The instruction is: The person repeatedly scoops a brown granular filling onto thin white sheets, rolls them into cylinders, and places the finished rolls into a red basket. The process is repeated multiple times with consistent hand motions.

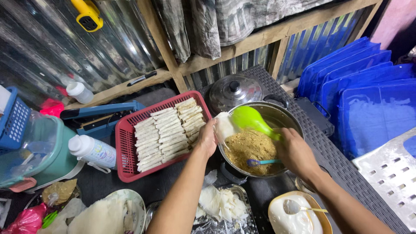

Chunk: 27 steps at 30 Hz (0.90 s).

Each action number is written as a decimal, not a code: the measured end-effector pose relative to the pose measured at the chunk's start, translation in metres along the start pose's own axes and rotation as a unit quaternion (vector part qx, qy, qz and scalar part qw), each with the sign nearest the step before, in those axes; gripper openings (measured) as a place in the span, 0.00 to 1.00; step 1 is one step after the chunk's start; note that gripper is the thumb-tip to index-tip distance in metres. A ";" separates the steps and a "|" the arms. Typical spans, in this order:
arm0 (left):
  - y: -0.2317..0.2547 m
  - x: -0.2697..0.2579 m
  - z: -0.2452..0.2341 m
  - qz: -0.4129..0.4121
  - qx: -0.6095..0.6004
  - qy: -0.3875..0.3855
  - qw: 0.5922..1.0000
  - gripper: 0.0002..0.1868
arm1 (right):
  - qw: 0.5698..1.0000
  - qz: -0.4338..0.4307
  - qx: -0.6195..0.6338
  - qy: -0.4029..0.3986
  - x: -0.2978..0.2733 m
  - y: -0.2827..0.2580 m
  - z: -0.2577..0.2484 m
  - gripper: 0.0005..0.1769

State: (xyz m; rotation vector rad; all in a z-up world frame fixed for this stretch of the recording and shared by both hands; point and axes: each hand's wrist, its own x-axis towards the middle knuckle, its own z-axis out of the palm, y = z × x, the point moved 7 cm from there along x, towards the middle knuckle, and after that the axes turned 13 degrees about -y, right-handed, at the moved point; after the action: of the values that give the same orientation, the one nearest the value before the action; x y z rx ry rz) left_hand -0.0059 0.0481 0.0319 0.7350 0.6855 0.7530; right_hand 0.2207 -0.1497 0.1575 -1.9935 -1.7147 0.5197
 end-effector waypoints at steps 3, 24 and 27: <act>-0.001 0.001 0.003 0.008 -0.021 -0.008 1.000 0.20 | 1.000 -0.008 -0.019 -0.014 0.000 -0.007 -0.003 0.21; 0.006 0.000 0.016 0.048 0.018 -0.035 0.998 0.22 | 0.998 -0.023 0.004 -0.059 -0.001 0.001 0.012 0.18; 0.009 -0.006 0.010 0.037 0.037 -0.016 0.998 0.22 | 0.999 0.012 -0.019 -0.045 -0.003 0.005 0.007 0.18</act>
State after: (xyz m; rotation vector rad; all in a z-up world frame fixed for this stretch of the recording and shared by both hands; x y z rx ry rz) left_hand -0.0047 0.0443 0.0462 0.8426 0.6635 0.7844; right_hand 0.2207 -0.1524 0.1491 -2.0475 -1.7680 0.5993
